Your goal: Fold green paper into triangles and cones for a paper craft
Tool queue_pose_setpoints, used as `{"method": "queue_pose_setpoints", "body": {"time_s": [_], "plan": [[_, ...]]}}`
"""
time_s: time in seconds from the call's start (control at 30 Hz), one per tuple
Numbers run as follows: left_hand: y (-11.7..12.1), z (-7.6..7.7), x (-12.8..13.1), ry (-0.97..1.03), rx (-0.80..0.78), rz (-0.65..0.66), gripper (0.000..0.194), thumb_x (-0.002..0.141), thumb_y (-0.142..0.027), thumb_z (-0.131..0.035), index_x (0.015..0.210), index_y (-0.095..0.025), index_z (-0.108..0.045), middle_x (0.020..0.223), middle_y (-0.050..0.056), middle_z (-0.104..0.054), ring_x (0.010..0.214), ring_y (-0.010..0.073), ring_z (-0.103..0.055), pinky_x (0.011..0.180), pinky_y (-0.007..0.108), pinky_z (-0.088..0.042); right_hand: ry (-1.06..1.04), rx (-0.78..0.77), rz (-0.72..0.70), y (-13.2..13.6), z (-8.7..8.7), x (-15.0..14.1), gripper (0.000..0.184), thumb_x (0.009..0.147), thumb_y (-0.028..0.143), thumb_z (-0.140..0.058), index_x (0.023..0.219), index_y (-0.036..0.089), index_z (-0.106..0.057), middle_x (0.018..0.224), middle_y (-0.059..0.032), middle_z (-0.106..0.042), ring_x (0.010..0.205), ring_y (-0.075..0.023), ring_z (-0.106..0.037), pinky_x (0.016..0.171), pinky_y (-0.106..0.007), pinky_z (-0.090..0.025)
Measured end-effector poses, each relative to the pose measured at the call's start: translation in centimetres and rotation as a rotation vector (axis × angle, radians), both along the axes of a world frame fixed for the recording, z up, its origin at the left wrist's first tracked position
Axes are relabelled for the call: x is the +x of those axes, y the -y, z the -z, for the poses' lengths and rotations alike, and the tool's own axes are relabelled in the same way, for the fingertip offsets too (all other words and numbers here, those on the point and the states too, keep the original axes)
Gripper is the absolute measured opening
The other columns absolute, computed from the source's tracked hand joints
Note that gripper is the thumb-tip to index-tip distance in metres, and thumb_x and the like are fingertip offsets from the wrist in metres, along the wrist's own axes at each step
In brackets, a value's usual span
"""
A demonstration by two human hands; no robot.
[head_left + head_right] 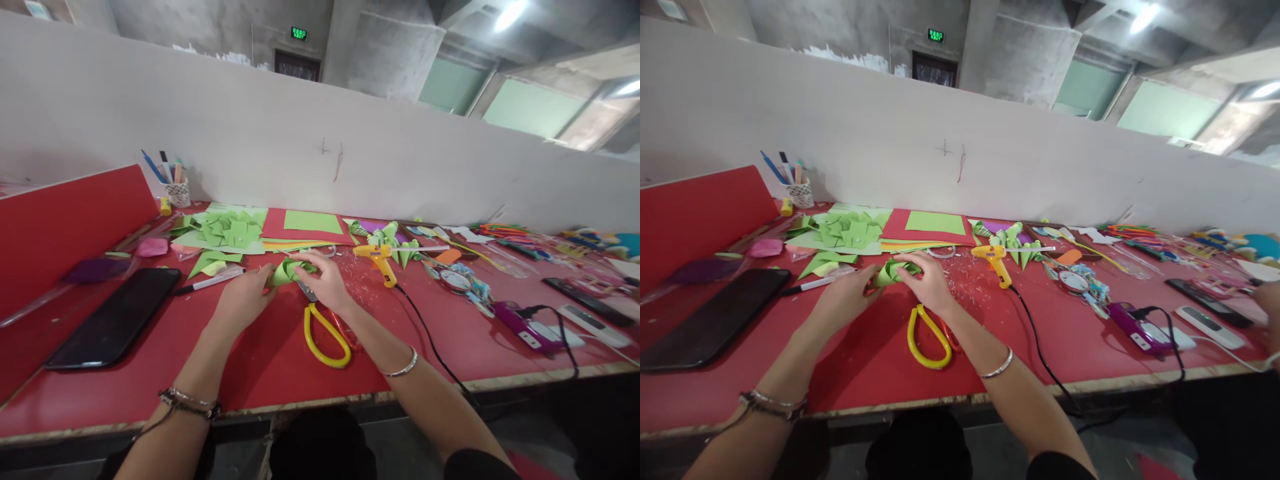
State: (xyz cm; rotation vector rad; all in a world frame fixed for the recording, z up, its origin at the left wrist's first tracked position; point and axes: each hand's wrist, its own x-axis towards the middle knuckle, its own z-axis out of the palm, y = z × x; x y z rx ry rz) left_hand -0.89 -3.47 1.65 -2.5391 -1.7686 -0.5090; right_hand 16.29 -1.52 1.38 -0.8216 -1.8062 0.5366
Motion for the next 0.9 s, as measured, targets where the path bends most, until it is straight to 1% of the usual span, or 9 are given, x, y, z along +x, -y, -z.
{"method": "queue_pose_setpoints", "body": {"time_s": [0.13, 0.23, 0.4, 0.47, 0.6, 0.73, 0.9], "plan": [[0.10, 0.00, -0.03, -0.019, 0.013, 0.035, 0.014, 0.081, -0.026, -0.039, 0.089, -0.018, -0.047, 0.081, 0.005, -0.061, 0.072, 0.0193, -0.057, 0.051, 0.025, -0.030, 0.029, 0.011, 0.013, 0.12, -0.11, 0.01, 0.016, 0.079, 0.023, -0.053, 0.091, 0.022, -0.063, 0.089, -0.0029, -0.060, 0.086, -0.0149, -0.055, 0.076, -0.028, -0.044], [0.08, 0.02, -0.07, -0.031, 0.011, 0.048, 0.013, 0.080, -0.024, -0.040, 0.089, -0.017, -0.047, 0.083, 0.006, -0.061, 0.074, 0.0202, -0.057, 0.053, 0.025, -0.031, 0.043, 0.016, 0.012, 0.13, -0.08, 0.02, 0.014, 0.079, 0.021, -0.052, 0.089, 0.022, -0.062, 0.088, -0.0027, -0.060, 0.085, -0.0149, -0.055, 0.076, -0.028, -0.044], [0.03, -0.07, -0.01, -0.009, -0.022, 0.038, 0.014, 0.080, -0.023, -0.040, 0.089, -0.017, -0.047, 0.082, 0.005, -0.060, 0.072, 0.0196, -0.056, 0.054, 0.025, -0.033, 0.033, 0.026, 0.003, 0.02, 0.07, 0.10, 0.015, 0.078, 0.018, -0.052, 0.088, 0.022, -0.062, 0.086, -0.0021, -0.059, 0.083, -0.0144, -0.055, 0.075, -0.028, -0.044], [0.11, -0.22, 0.06, 0.010, -0.019, 0.050, 0.015, 0.080, -0.025, -0.040, 0.091, -0.017, -0.048, 0.082, 0.005, -0.060, 0.074, 0.0197, -0.056, 0.055, 0.025, -0.033, 0.023, 0.023, -0.001, 0.01, 0.11, 0.12, 0.016, 0.078, 0.018, -0.051, 0.088, 0.022, -0.062, 0.086, -0.0021, -0.060, 0.083, -0.0145, -0.055, 0.075, -0.028, -0.044], [0.34, -0.51, 0.12, 0.008, -0.053, 0.052, 0.024, 0.082, -0.038, -0.041, 0.095, -0.018, -0.047, 0.079, 0.004, -0.060, 0.072, 0.0203, -0.057, 0.049, 0.025, -0.030, 0.022, 0.023, -0.011, 0.17, 0.10, 0.01, 0.014, 0.077, 0.020, -0.052, 0.086, 0.022, -0.063, 0.085, -0.0016, -0.060, 0.082, -0.0149, -0.056, 0.073, -0.028, -0.044], [0.36, -0.48, 0.06, -0.017, -0.101, 0.053, 0.022, 0.083, -0.036, -0.042, 0.093, -0.017, -0.048, 0.076, 0.005, -0.060, 0.068, 0.0190, -0.058, 0.048, 0.024, -0.029, 0.034, 0.037, -0.015, 0.30, 0.06, -0.12, 0.012, 0.077, 0.020, -0.053, 0.084, 0.022, -0.063, 0.082, -0.0010, -0.060, 0.080, -0.0143, -0.055, 0.073, -0.027, -0.044], [0.16, -0.10, 0.04, -0.010, -0.088, 0.077, 0.022, 0.085, -0.035, -0.039, 0.091, -0.017, -0.049, 0.076, 0.005, -0.060, 0.066, 0.0182, -0.057, 0.051, 0.025, -0.032, 0.070, 0.041, -0.018, 0.28, -0.02, 0.05, 0.012, 0.078, 0.022, -0.053, 0.085, 0.020, -0.063, 0.083, -0.0021, -0.058, 0.080, -0.0142, -0.055, 0.074, -0.028, -0.044]]}}
